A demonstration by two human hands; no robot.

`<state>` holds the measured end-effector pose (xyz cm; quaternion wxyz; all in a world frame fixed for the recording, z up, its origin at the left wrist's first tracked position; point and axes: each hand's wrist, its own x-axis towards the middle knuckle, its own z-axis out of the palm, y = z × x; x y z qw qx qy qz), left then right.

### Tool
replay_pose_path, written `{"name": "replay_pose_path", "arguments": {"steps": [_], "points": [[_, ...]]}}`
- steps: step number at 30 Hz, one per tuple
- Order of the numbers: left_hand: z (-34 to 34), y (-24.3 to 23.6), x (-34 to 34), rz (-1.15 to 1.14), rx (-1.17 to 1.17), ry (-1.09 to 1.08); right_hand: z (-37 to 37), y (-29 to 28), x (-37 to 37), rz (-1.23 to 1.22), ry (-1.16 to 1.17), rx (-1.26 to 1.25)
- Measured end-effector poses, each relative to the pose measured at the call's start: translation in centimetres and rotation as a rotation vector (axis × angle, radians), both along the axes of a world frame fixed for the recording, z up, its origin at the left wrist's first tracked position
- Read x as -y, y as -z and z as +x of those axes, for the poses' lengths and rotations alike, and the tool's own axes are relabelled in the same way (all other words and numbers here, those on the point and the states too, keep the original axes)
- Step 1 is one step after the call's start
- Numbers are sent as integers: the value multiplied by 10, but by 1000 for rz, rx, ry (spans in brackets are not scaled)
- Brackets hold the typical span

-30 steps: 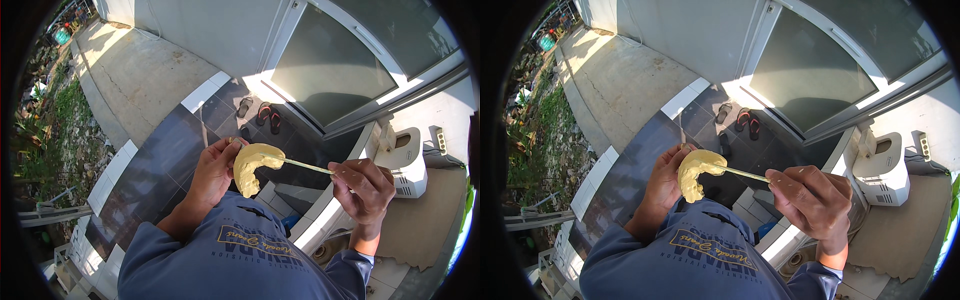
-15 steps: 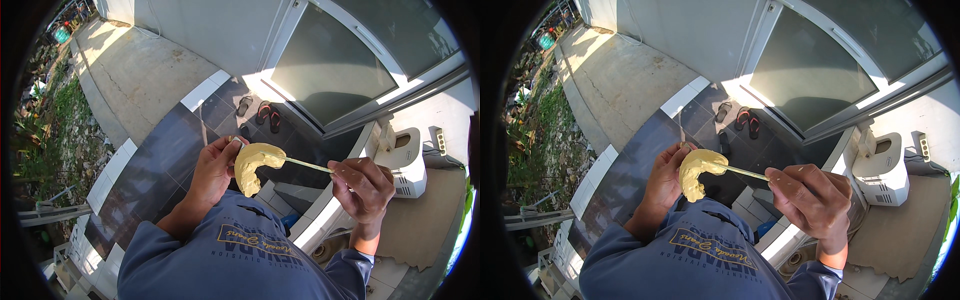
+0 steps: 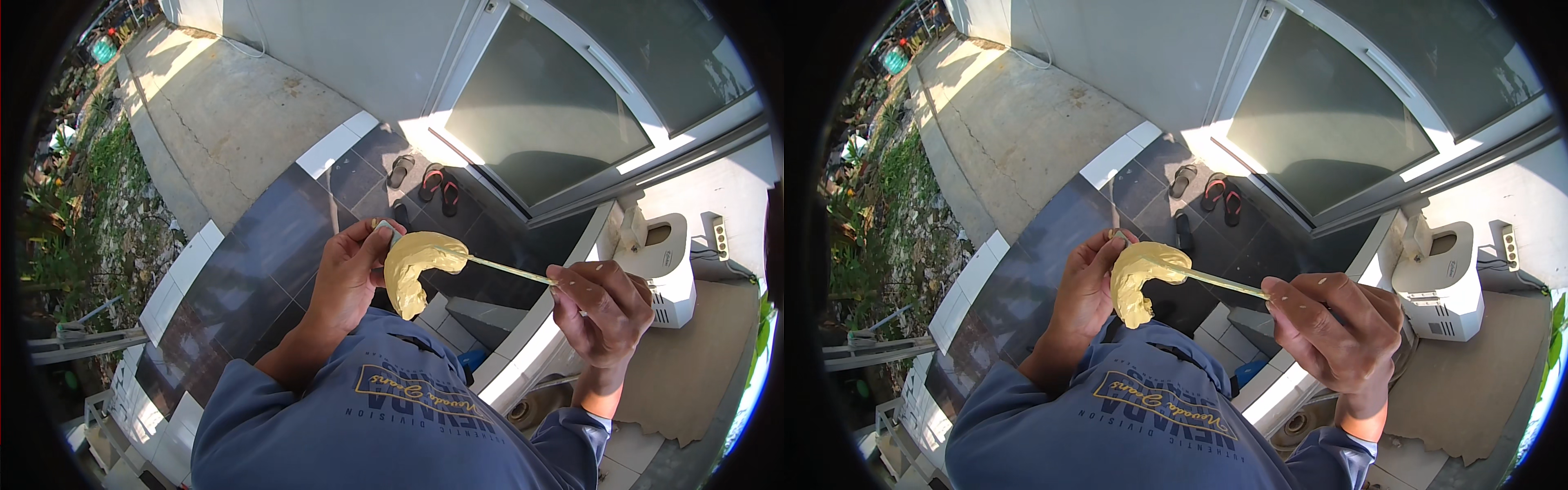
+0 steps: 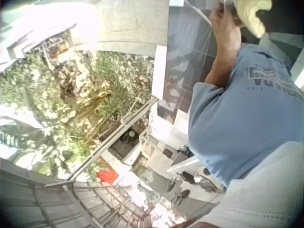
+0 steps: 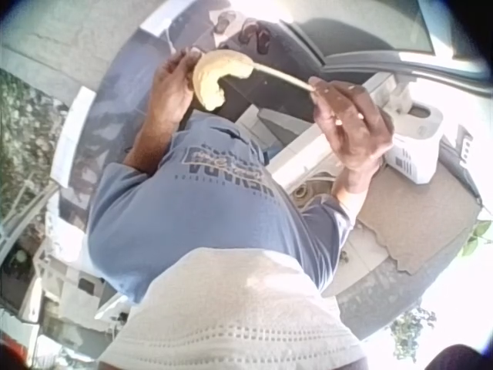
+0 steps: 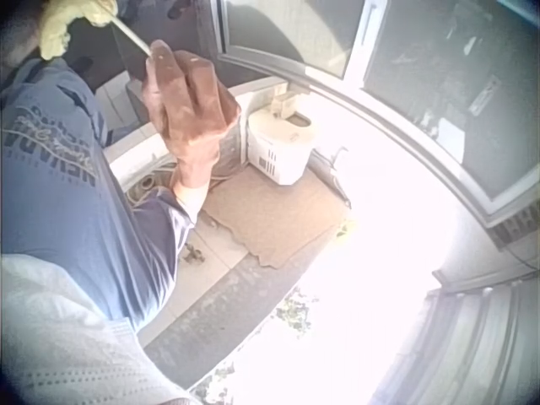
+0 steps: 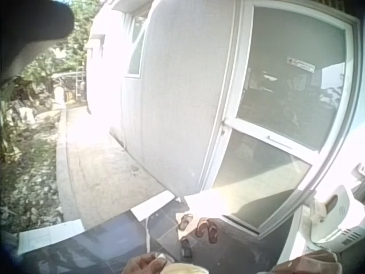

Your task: Applying and smoothing plaster or stone paste onto a dental base mold using a spatula.

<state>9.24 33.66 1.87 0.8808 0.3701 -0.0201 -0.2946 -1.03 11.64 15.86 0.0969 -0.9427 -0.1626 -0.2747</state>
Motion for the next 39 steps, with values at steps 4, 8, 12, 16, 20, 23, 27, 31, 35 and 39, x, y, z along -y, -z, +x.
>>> {"name": "replay_pose_path", "arguments": {"steps": [4, 8, 12, 16, 20, 23, 27, 31, 35, 39], "points": [[0, -3, 3, 29, 21, -12, 4, 2, -2, 21, -14, -20], [0, -3, 3, 46, 28, -26, 4, 1, -3, 11, -6, -25], [2, -2, -1, -19, 16, 18, 4, 3, -2, 15, -8, -19], [1, -5, 1, 36, 11, -35, 3, 4, -2, 10, 15, 19], [3, -4, -1, 17, 5, -34, 0, 2, -2, -2, 44, 60], [4, -2, -3, -7, 12, -22, -1, 2, -2, -1, 52, 53], [3, -8, -1, 25, 10, -34, -3, 1, 0, -2, 47, 61], [4, -6, -2, 40, 6, -42, -2, 0, -1, -1, 50, 75], [5, -7, -1, 36, 11, -39, -5, 1, 3, -20, 44, 45], [5, -10, -1, 36, 18, -42, -5, 1, 4, 32, 48, 42]]}}
